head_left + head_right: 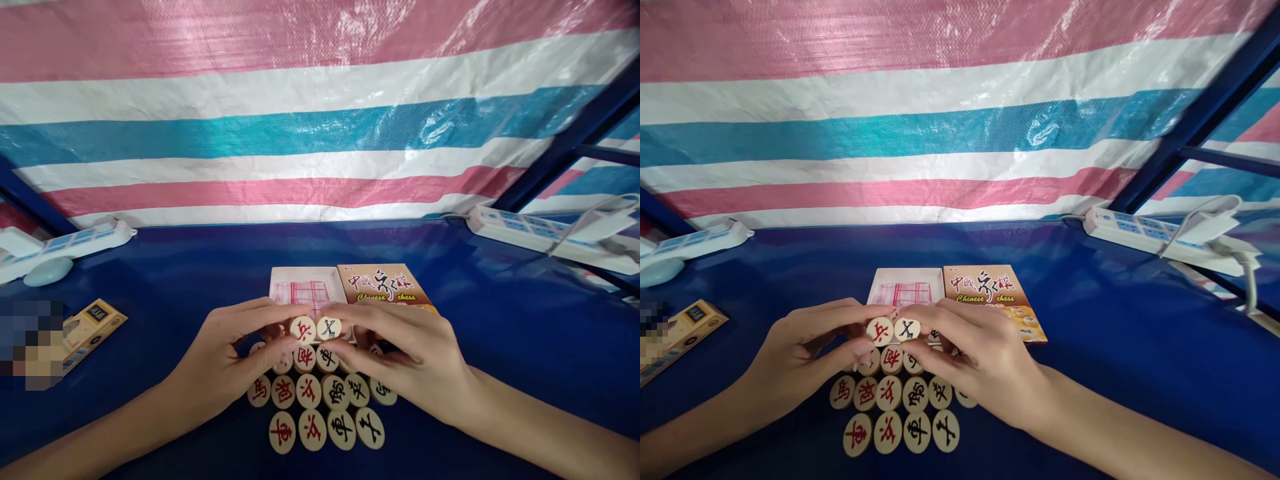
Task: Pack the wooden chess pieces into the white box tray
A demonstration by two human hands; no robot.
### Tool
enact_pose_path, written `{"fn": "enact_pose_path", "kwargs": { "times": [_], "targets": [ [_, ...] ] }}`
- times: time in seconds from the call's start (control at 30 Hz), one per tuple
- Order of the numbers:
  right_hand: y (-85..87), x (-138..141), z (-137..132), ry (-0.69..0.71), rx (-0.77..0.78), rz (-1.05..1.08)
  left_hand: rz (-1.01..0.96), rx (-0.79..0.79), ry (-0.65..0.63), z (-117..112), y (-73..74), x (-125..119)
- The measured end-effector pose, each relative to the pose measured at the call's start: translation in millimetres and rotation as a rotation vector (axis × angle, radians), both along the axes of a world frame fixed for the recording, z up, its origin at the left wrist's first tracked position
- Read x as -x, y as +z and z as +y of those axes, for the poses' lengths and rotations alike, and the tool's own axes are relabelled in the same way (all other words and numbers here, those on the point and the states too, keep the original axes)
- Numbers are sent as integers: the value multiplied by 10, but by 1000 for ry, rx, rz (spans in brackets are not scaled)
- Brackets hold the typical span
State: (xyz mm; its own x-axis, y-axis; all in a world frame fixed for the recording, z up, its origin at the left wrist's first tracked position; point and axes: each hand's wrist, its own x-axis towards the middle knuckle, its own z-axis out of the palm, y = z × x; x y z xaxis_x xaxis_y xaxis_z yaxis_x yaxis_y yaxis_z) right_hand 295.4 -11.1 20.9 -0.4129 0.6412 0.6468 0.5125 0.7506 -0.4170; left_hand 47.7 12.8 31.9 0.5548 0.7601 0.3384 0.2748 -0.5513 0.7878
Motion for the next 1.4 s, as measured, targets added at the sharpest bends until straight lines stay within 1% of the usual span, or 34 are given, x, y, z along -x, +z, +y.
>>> {"fn": "enact_pose_path", "kwargs": {
  "times": [0.2, 0.43, 0.57, 0.7, 0.8, 1.0, 1.17, 1.27, 1.4],
  "targets": [
    [22, -6, -27, -16, 13, -4, -2, -13, 33, 11, -13, -3],
    [41, -4, -9, -12, -31, -11, 5, -30, 32, 23, -15, -7],
    [49, 9, 6, -3, -42, -13, 46, -66, 37, 26, -22, 20],
    [70, 21, 8, 14, -57, -12, 114, -92, 68, 28, -17, 40],
    [84, 22, 8, 16, -80, -18, 117, -97, 85, 29, -15, 43],
    [81, -3, 12, 5, -95, -26, 85, -106, 69, 39, -35, 43],
    [80, -16, 19, 12, -92, -45, 99, -124, 34, 50, -39, 57],
    [100, -25, 41, 29, -114, -63, 114, -177, 11, 52, -3, 74],
    [145, -61, 79, 163, -109, -109, 133, -351, -82, 42, 56, 97]
  ]
}}
